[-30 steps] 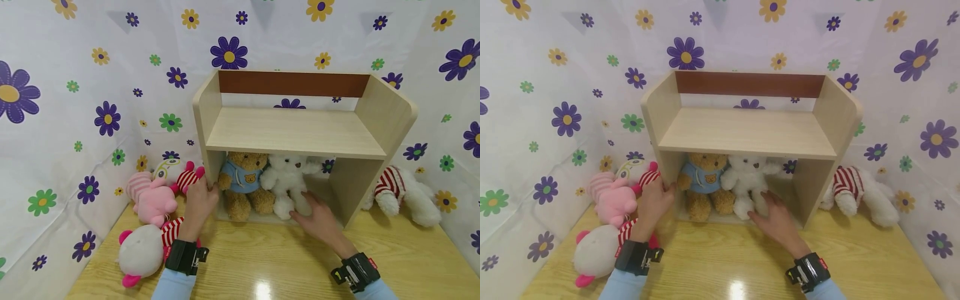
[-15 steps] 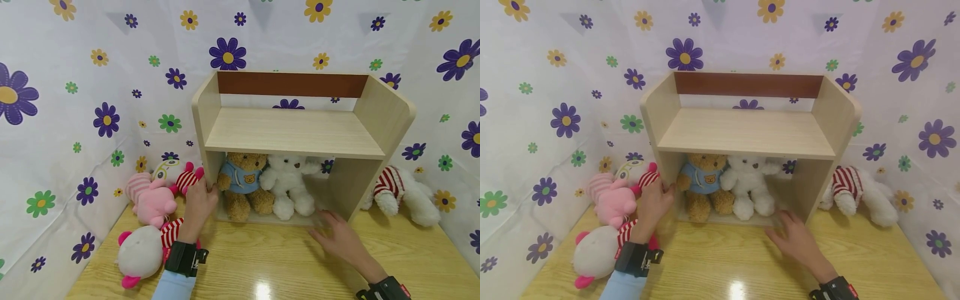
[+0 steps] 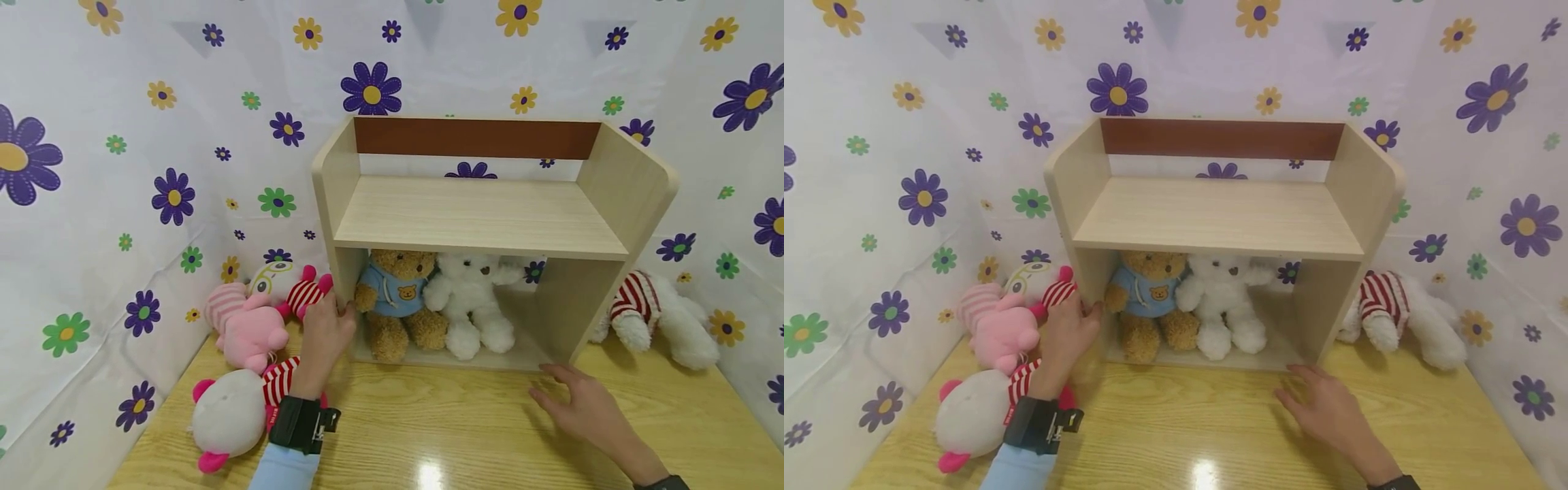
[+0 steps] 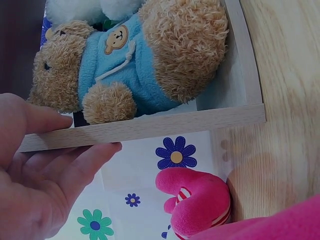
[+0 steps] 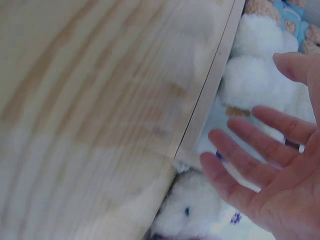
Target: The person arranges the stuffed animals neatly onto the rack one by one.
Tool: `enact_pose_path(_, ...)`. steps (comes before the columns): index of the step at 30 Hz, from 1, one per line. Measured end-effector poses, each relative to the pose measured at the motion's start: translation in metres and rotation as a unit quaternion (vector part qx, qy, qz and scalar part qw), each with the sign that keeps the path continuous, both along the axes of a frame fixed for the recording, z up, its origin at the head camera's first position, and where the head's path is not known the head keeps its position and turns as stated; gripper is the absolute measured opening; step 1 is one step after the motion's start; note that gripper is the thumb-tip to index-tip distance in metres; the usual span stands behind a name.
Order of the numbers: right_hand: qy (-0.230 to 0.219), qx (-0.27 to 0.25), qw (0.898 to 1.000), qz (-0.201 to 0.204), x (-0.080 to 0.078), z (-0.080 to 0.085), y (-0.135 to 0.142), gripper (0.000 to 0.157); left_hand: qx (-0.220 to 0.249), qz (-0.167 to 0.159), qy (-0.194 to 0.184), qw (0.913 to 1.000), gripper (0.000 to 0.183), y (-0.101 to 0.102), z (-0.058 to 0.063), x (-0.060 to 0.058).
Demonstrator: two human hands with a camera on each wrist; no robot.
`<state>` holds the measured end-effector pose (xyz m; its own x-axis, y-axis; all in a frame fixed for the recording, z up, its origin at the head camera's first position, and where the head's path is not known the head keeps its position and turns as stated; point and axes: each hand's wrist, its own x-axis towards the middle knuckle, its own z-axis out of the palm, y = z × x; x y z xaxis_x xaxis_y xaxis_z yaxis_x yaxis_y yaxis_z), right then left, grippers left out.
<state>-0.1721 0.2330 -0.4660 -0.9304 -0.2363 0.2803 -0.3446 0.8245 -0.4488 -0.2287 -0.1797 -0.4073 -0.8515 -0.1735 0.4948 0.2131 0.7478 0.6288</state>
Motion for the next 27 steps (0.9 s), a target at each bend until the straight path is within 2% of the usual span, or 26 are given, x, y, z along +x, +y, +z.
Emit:
enact_pose_path(4,-0.055,-0.001,0.998,-0.012,0.002,0.004,0.018,0.043,-0.003,0.002,0.0,1.0,0.022,0.0,-0.001,0.0)
enact_pose_path(6,-0.067,0.002,0.998,-0.019,0.003,0.005,0.027,0.043,-0.004,0.002,-0.001,1.0,0.022,0.0,-0.001,0.0)
enact_pose_path(15,-0.049,0.015,0.997,-0.049,0.0,0.012,0.068,0.039,0.003,0.0,-0.007,1.0,0.022,0.0,-0.001,0.001)
enact_pose_path(23,0.022,-0.009,0.995,-0.098,-0.001,0.01,0.092,0.031,-0.001,0.002,-0.01,0.9999,0.022,0.0,-0.002,0.001)
enact_pose_path(27,0.105,-0.026,0.988,-0.11,-0.005,0.009,0.1,0.024,0.0,0.001,-0.016,0.9999,0.023,0.0,-0.001,0.001)
